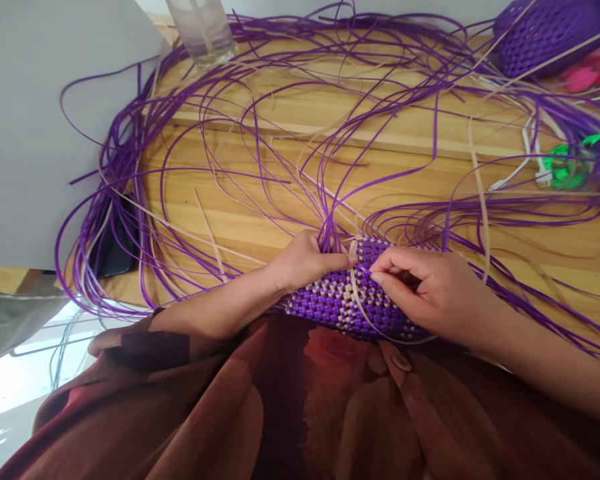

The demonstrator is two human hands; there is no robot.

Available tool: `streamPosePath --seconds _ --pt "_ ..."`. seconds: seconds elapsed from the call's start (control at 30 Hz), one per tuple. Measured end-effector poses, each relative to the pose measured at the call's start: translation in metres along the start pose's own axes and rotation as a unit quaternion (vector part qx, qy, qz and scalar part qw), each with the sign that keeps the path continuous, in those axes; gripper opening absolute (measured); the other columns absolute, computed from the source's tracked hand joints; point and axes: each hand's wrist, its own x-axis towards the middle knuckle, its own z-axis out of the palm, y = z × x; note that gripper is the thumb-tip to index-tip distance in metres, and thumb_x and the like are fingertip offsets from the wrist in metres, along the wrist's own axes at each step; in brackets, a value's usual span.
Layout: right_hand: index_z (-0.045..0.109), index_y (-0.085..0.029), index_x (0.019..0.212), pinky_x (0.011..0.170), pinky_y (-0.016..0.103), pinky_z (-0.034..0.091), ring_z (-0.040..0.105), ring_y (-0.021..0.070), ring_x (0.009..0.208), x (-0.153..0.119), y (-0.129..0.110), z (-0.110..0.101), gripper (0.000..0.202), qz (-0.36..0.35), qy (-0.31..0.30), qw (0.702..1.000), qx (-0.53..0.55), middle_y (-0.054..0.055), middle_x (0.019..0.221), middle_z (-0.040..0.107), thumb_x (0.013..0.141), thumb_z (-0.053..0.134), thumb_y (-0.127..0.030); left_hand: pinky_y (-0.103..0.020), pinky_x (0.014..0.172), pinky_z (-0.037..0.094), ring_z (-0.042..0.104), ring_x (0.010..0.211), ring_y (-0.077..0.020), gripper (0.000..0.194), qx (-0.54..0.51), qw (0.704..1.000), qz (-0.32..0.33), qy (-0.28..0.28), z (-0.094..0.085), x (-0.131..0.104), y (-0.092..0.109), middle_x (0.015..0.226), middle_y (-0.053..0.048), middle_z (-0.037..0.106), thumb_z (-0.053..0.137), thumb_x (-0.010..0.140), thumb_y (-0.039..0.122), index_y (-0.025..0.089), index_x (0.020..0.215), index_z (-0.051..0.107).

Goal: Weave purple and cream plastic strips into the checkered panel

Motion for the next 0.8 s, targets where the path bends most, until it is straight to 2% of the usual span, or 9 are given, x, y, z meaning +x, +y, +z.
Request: streamPosePath --seconds 0.1,0.2,0.23,0.3,0.4,0.5,0.63,0.7,0.8 --pt "0.063 -0.017 0.097 0.076 0.028 0.046 0.062 0.0159 0.081 -0.006 0.003 0.005 0.011 -0.065 0.047 0.995 -0.066 0.003 0.088 0.067 0.092 0.053 -0.019 -0.024 0.061 0.039 0.05 0.06 -0.0089 0.02 0.007 1.0 -0.011 0.001 -0.001 0.003 -0.002 0.064 0.002 0.058 0.075 0.069 0.03 0.013 0.069 0.064" --pt "0.06 -0.013 0.12 0.092 0.035 0.047 0.061 0.0222 0.099 -0.013 0.004 0.006 0.03 -0.106 0.075 0.98 -0.149 0.011 0.107 0.066 0.091 0.055 -0.018 -0.025 0.064 0.041 0.053 0.062 -0.0098 0.017 -0.004 1.0 -0.018 0.002 -0.001 0.004 -0.003 0.067 0.002 0.06 0.074 0.068 0.027 0.013 0.072 0.065" --pt "0.058 -0.014 0.127 0.095 0.038 0.046 0.06 0.0243 0.104 -0.015 0.004 0.005 0.037 -0.119 0.071 0.975 -0.172 0.013 0.113 0.065 0.09 0.056 -0.018 -0.025 0.066 0.042 0.054 0.063 -0.0103 0.016 -0.011 1.0 -0.017 -0.002 -0.001 0.004 -0.004 0.068 0.001 0.061 0.074 0.068 0.026 0.013 0.074 0.066" --pt "0.058 -0.023 0.132 0.1 0.046 0.043 0.054 0.0297 0.117 -0.018 0.002 0.001 0.044 -0.148 0.049 0.965 -0.208 0.013 0.127 0.06 0.089 0.058 -0.018 -0.026 0.068 0.044 0.056 0.066 -0.0114 0.016 -0.024 1.0 -0.012 -0.012 -0.001 0.004 -0.004 0.072 0.0 0.064 0.073 0.068 0.025 0.012 0.077 0.067" --pt "0.067 -0.035 0.118 0.101 0.055 0.037 0.041 0.0355 0.133 -0.017 -0.003 -0.005 0.037 -0.209 0.004 0.953 -0.22 0.005 0.138 0.056 0.088 0.057 -0.016 -0.027 0.071 0.046 0.058 0.069 -0.0123 0.018 -0.036 0.999 -0.006 -0.023 -0.001 0.004 -0.003 0.075 -0.001 0.066 0.072 0.068 0.024 0.012 0.081 0.069" --pt "0.07 -0.031 0.105 0.102 0.051 0.036 0.041 0.0331 0.134 -0.01 -0.011 -0.012 0.032 -0.247 -0.063 0.943 -0.214 0.002 0.133 0.06 0.085 0.055 -0.01 -0.026 0.071 0.046 0.058 0.069 -0.0117 0.017 -0.034 0.999 -0.006 -0.027 -0.002 0.004 -0.003 0.075 -0.001 0.065 0.072 0.068 0.023 0.012 0.08 0.068" --pt "0.068 -0.026 0.102 0.098 0.047 0.041 0.049 0.0302 0.124 0.0 -0.019 -0.019 0.027 -0.242 -0.163 0.932 -0.214 0.004 0.125 0.063 0.086 0.054 -0.01 -0.026 0.068 0.044 0.055 0.066 -0.0102 0.015 -0.024 0.999 -0.001 -0.027 -0.002 0.005 -0.005 0.071 0.002 0.062 0.072 0.068 0.024 0.012 0.076 0.066" --pt "0.066 -0.025 0.103 0.098 0.047 0.041 0.05 0.0288 0.121 0.003 -0.018 -0.02 0.025 -0.242 -0.188 0.93 -0.201 0.004 0.124 0.063 0.086 0.055 -0.01 -0.026 0.067 0.043 0.054 0.065 -0.0099 0.016 -0.02 0.999 0.002 -0.028 -0.003 0.006 -0.006 0.07 0.002 0.06 0.072 0.069 0.025 0.012 0.075 0.065" --pt "0.064 -0.025 0.102 0.098 0.049 0.041 0.051 0.0284 0.116 0.002 -0.014 -0.02 0.025 -0.233 -0.184 0.937 -0.183 0.004 0.122 0.062 0.082 0.058 -0.01 -0.026 0.065 0.041 0.051 0.064 -0.0094 0.016 -0.015 1.0 0.0 -0.028 -0.003 0.006 -0.005 0.068 0.002 0.058 0.072 0.07 0.025 0.012 0.074 0.064"
